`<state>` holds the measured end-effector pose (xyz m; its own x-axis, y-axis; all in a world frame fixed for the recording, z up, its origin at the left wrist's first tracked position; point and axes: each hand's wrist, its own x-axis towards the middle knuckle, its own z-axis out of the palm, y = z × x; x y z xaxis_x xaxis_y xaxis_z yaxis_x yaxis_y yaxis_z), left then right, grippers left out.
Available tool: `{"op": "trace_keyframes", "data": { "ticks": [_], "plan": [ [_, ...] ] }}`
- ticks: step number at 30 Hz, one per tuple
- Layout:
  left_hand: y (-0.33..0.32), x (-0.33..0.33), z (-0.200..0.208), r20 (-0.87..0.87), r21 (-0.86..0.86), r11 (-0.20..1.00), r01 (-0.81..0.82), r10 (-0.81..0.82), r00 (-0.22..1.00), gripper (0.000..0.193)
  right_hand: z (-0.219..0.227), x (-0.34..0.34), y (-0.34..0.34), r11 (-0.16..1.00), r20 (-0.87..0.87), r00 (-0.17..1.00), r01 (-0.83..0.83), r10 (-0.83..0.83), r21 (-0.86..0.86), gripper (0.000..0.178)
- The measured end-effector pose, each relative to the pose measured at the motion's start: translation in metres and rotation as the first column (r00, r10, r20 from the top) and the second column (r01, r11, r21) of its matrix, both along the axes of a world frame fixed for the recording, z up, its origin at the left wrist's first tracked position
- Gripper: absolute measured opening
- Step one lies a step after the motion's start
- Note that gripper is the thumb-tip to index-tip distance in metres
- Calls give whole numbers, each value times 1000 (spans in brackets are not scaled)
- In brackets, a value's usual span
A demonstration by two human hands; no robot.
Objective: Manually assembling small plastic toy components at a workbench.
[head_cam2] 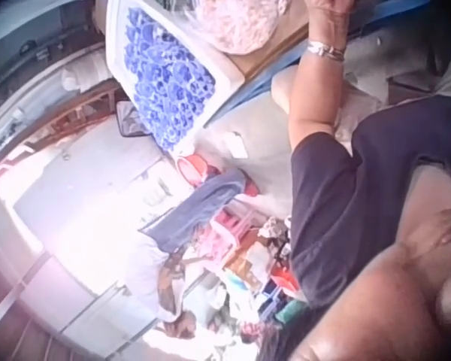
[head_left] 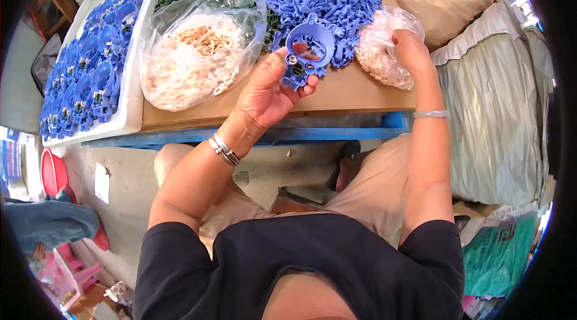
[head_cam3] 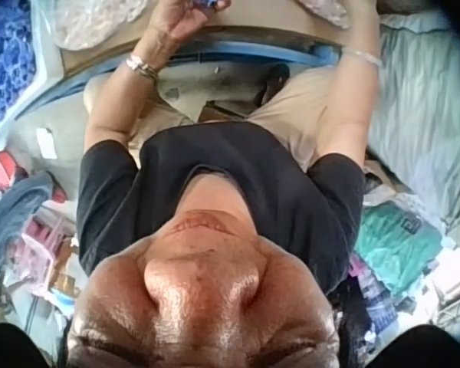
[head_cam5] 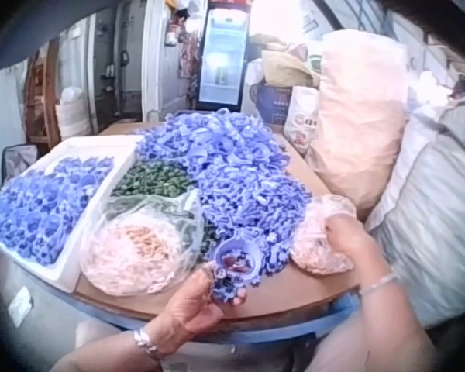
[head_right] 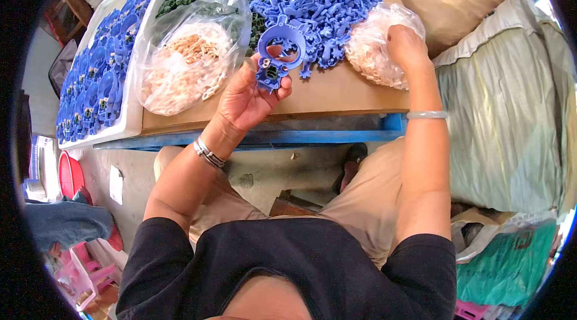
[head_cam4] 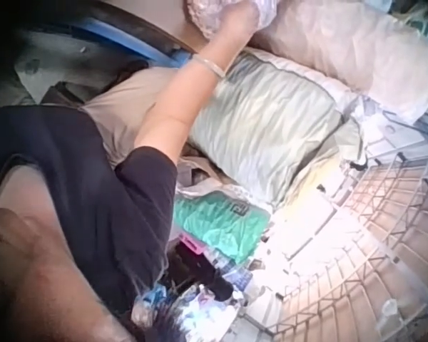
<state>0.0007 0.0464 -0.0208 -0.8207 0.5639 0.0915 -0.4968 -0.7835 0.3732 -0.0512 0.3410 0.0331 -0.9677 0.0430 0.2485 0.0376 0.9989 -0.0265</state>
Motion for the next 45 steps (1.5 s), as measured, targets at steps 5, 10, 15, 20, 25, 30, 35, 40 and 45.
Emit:
{"op": "trace_keyframes", "data": {
  "ticks": [5, 10, 15, 20, 25, 30, 35, 40, 45],
  "plan": [
    [1, -3, 2, -126, -138, 988, -64, 46, 991, 28, 3, -4, 20, 999, 62, 998, 4, -1, -47, 13],
    [-6, -6, -8, -35, -168, 978, -125, 121, 992, 26, 9, 0, 22, 982, -172, 983, -87, 57, -169, 15],
    [0, -5, -11, -51, -133, 987, -95, 89, 995, 26, -6, -8, 40, 933, -159, 978, -181, 137, -310, 17],
    [-1, -7, -14, -57, -144, 982, -119, 111, 992, 26, -3, -9, 23, 991, 105, 994, -15, 29, -136, 20],
    [-2, -7, -11, -51, -89, 991, -99, 95, 994, 28, -4, -3, 17, 991, -103, 986, -134, 130, -29, 31],
    [-2, -9, -16, -62, -72, 996, -56, 51, 997, 30, -1, -7, 13, 994, 69, 993, 97, -94, -44, 32],
    [-2, -8, -13, -19, -98, 992, -85, 84, 996, 30, -2, -13, 14, 996, -79, 996, 30, -37, -81, 31],
    [-1, -10, -13, -32, -69, 994, -88, 86, 996, 31, 9, -9, 8, 970, -219, 976, -67, 15, -232, 24],
    [2, -9, -12, -123, -124, 983, -136, 120, 985, 35, 3, -4, 11, 990, 108, 990, -73, 87, -120, 14]
  ]
}}
